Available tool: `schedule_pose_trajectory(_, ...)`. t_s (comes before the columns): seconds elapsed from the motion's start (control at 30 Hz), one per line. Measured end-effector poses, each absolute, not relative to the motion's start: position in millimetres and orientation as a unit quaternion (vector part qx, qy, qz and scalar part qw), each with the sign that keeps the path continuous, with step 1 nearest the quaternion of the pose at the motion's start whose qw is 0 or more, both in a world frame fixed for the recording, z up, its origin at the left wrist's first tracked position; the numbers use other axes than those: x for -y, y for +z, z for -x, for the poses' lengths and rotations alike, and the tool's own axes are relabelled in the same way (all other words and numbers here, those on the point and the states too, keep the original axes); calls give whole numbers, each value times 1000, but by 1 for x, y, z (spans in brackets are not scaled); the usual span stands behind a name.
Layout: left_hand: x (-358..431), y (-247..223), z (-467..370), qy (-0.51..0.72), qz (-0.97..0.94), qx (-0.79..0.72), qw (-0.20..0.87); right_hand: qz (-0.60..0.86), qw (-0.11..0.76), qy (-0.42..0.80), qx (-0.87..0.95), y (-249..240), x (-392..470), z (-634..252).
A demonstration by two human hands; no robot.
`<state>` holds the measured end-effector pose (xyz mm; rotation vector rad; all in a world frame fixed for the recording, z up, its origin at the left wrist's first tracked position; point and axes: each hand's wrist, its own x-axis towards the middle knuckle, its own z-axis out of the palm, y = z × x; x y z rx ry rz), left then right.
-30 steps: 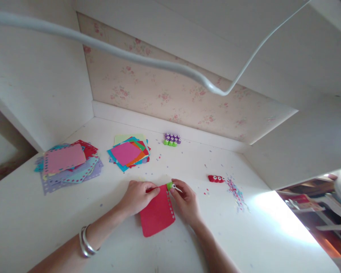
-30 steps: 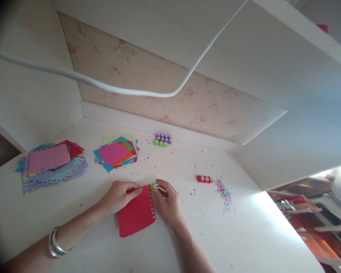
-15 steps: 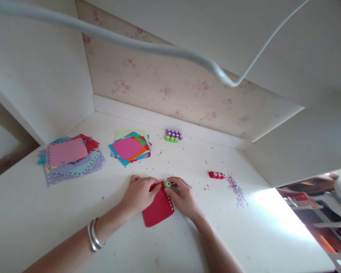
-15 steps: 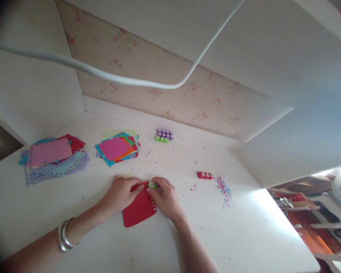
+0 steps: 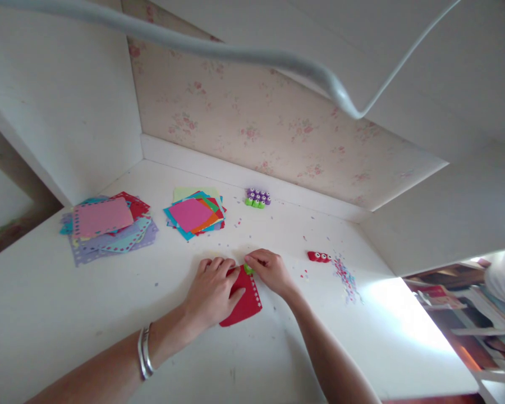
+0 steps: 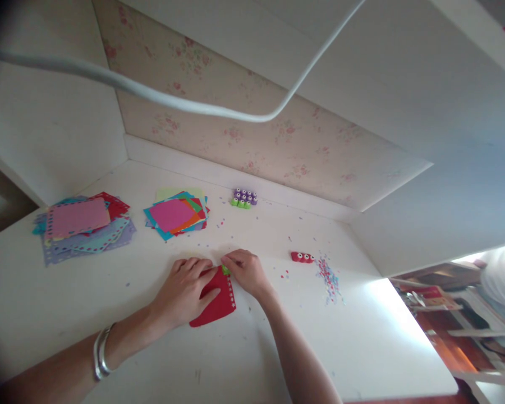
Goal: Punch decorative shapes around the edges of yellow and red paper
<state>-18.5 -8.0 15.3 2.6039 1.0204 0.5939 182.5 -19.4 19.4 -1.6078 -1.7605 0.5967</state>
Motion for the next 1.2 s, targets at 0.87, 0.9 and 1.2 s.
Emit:
schedule_pose_trajectory(0.87, 5, 14, 19, 207, -899, -356, 152, 624, 319, 235, 673, 17, 20, -182)
schedule_pose_trajectory(0.9, 5, 14, 19, 207, -899, -355, 152, 620, 318, 239, 676, 17, 20, -183)
schedule_pose_trajectory(1.2, 4, 15, 19, 203, -900, -355, 151, 620, 339, 246, 663, 11, 21, -183)
